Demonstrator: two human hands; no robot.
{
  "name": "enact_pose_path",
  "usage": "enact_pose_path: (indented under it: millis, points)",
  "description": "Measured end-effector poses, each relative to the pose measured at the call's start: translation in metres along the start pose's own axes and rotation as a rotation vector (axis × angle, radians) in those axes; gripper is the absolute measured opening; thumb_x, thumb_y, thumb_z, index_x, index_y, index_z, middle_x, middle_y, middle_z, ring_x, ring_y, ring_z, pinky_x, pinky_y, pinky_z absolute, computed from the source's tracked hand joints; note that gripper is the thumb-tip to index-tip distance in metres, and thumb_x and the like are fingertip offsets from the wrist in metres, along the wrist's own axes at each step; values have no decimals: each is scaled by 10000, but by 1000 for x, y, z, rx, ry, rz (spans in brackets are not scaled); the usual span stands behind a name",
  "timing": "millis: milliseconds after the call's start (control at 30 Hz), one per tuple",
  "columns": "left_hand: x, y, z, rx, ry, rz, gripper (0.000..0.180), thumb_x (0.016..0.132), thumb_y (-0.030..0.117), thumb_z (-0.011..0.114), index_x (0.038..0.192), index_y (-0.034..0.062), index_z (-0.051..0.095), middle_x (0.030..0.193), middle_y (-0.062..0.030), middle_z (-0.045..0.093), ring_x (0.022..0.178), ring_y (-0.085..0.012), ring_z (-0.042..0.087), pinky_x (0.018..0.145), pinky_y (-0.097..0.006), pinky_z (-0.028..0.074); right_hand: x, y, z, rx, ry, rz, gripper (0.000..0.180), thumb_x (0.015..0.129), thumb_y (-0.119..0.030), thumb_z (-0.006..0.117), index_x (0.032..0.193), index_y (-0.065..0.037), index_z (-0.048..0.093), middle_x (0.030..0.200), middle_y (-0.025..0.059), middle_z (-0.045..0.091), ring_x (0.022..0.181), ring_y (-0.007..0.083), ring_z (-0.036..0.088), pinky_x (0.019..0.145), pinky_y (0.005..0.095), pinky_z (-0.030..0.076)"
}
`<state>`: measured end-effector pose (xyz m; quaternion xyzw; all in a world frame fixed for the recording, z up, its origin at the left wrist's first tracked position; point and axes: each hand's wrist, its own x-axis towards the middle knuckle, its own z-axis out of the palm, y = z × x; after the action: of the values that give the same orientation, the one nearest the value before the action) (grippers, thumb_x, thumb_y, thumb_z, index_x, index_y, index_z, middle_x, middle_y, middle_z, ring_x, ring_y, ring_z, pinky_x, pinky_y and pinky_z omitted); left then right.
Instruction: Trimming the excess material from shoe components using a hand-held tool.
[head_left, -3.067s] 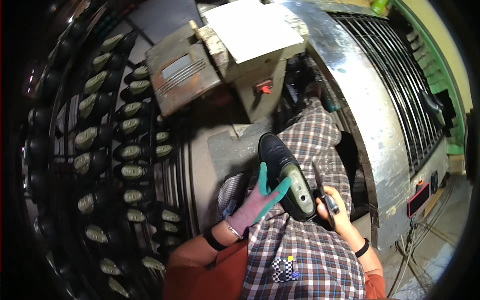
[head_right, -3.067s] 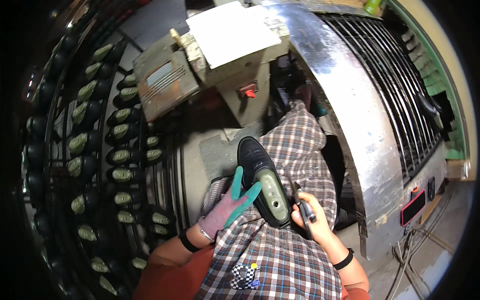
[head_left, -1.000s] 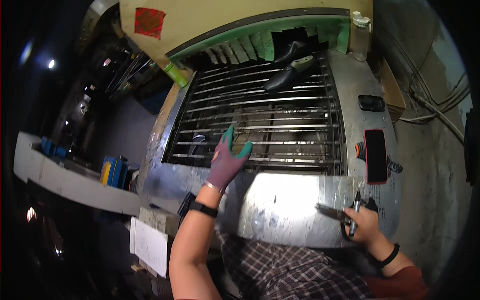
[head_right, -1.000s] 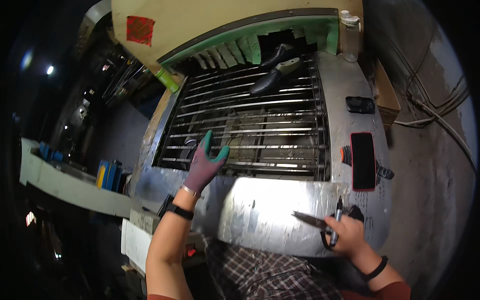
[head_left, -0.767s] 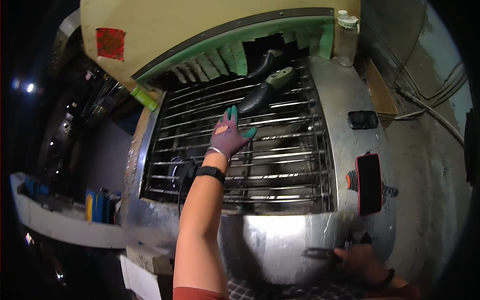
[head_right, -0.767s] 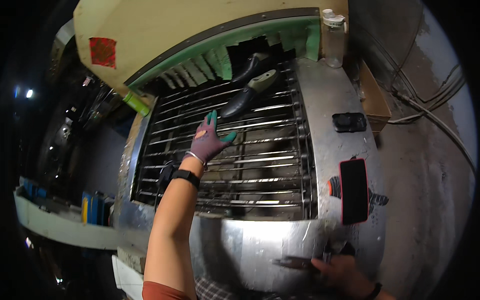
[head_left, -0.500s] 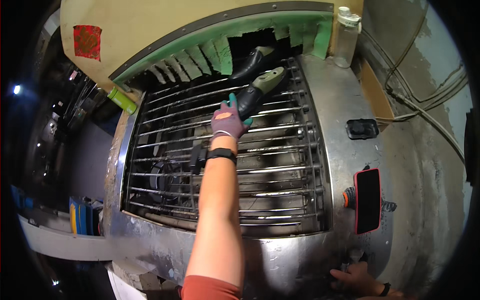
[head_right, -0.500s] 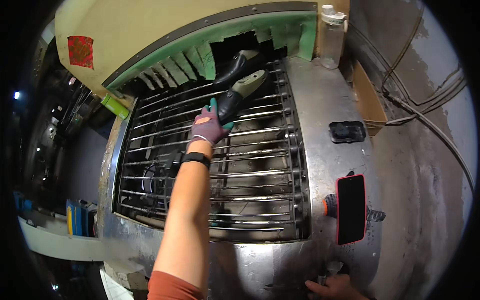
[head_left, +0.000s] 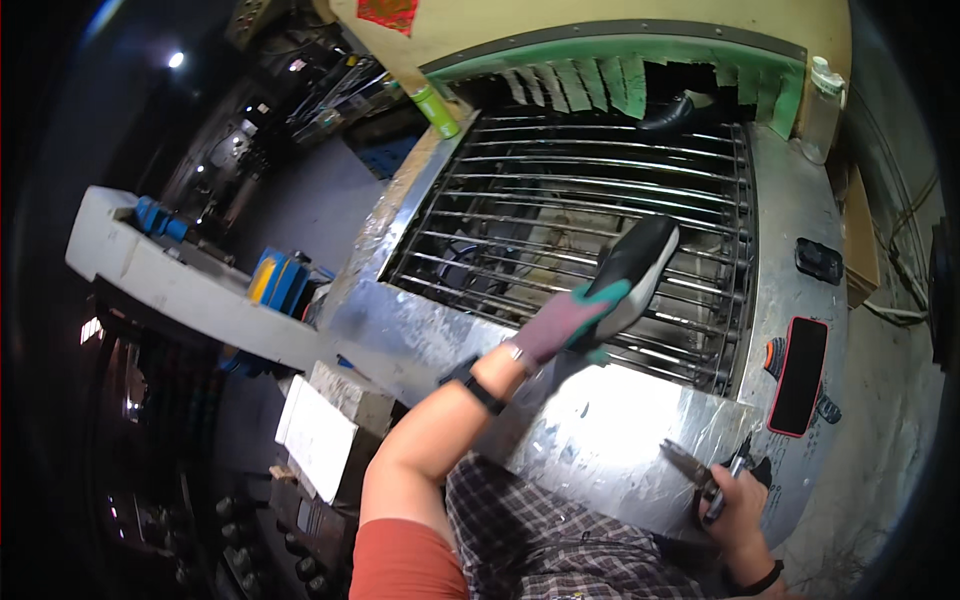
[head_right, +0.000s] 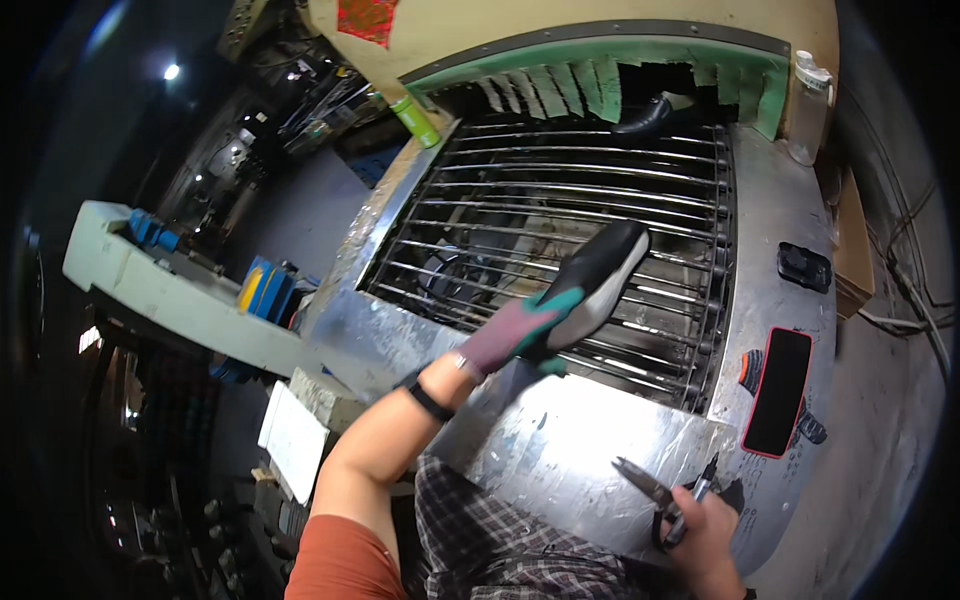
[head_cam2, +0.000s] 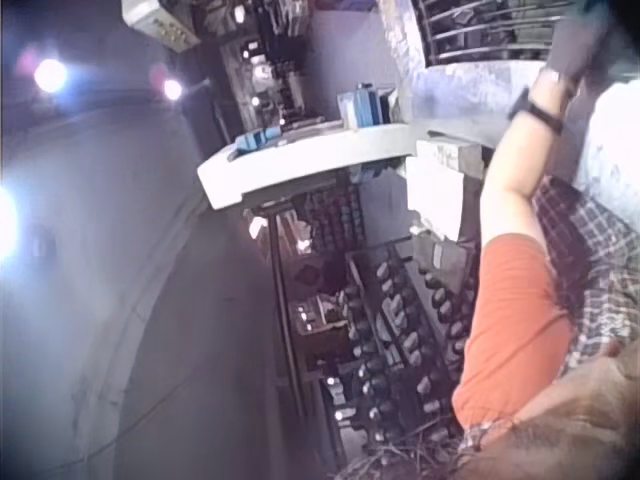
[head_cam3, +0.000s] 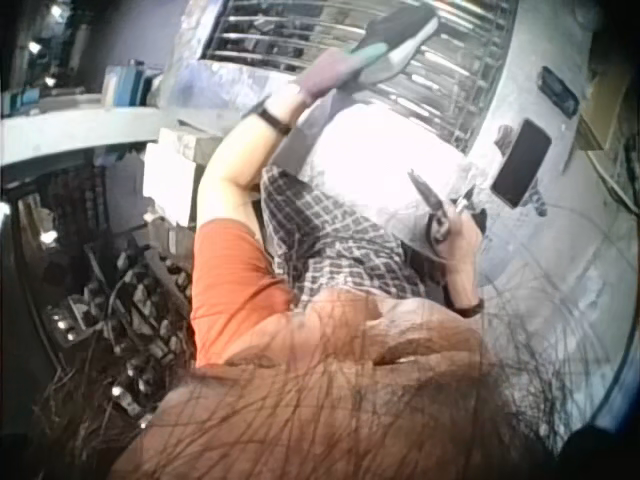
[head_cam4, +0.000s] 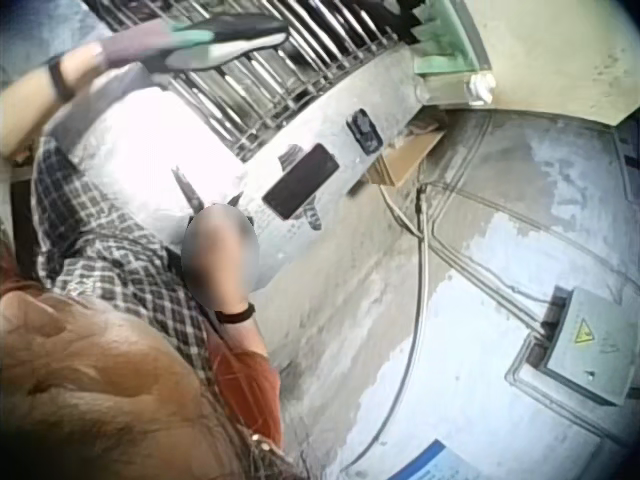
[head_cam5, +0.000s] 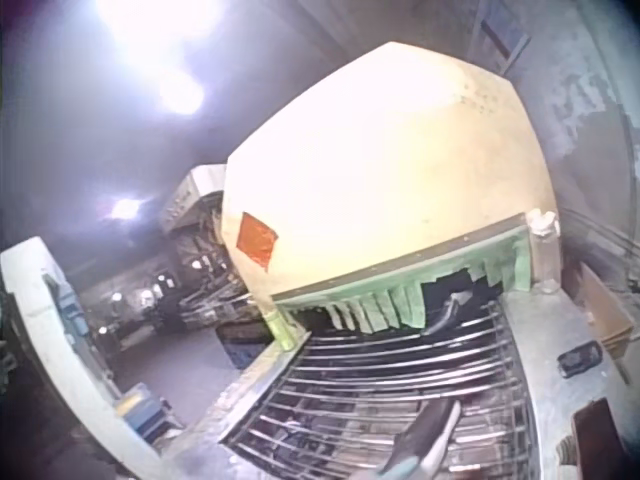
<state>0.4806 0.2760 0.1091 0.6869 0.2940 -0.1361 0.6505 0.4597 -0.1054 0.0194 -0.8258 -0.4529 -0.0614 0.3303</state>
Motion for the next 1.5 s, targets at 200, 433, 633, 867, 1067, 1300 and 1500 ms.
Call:
enact_pose_path:
  millis: [200, 433, 633, 867, 1067, 1300, 1500]
  points:
    - [-194, -142, 5, -433, 212, 91, 507, 932, 323, 587, 1311, 14, 454, 1076, -122, 613, 860, -248, 666, 671, -345, 582, 5, -13, 3, 33, 85, 36, 447, 612, -57, 660, 1053, -65, 588, 778, 162, 551, 649, 371, 564, 571, 428, 455]
    - [-330, -281, 96, -884, 339, 180, 729, 938, 597, 372, 1376, 14, 407, 1188, -247, 596, 814, -294, 675, 650, -351, 544, 11, -45, 7, 114, -100, -70, 473, 678, -56, 642, 1145, -50, 565, 876, 158, 593, 765, 362, 608, 673, 386, 497]
    - [-362, -321, 156, -1133, 341, 95, 848, 886, 724, 288, 1389, 50, 399, 1165, -201, 620, 704, -201, 609, 586, -292, 473, -13, -155, 29, 1016, -820, 135, 458, 782, -93, 709, 1209, -61, 547, 977, 48, 574, 824, 117, 562, 776, 269, 467]
    - [-359, -349, 162, -1277, 281, 145, 647, 994, 553, 240, 1286, 26, 475, 1073, -103, 613, 736, -176, 545, 650, -302, 452, -40, -197, 56, 1374, -1265, 472, 495, 873, -134, 678, 1298, -62, 435, 984, 33, 577, 869, 89, 540, 761, 241, 459]
    - [-355, -400, 173, -1176, 319, 146, 639, 989, 551, 265, 1284, 26, 480, 1071, -102, 603, 765, -174, 553, 654, -301, 460, -40, -211, 59, 1360, -1280, 529, 468, 882, -146, 671, 1282, -58, 442, 956, 17, 579, 824, 63, 533, 704, 220, 452]
    - [-328, -485, 203, -804, 469, 168, 631, 982, 549, 295, 1282, 27, 485, 1068, -100, 591, 800, -172, 562, 659, -300, 470, -36, -213, 47, 1253, -1300, 456, 481, 846, -159, 712, 1259, -57, 488, 901, 2, 583, 760, 59, 537, 672, 226, 449]
    - [-356, -375, 161, -1352, 173, 353, 660, 975, 579, 295, 1303, 34, 473, 1028, -114, 607, 748, -173, 558, 629, -278, 459, -7, -209, 39, 333, -789, -537, 486, 656, -119, 761, 1116, -75, 606, 774, 101, 593, 674, 247, 613, 584, 333, 495]
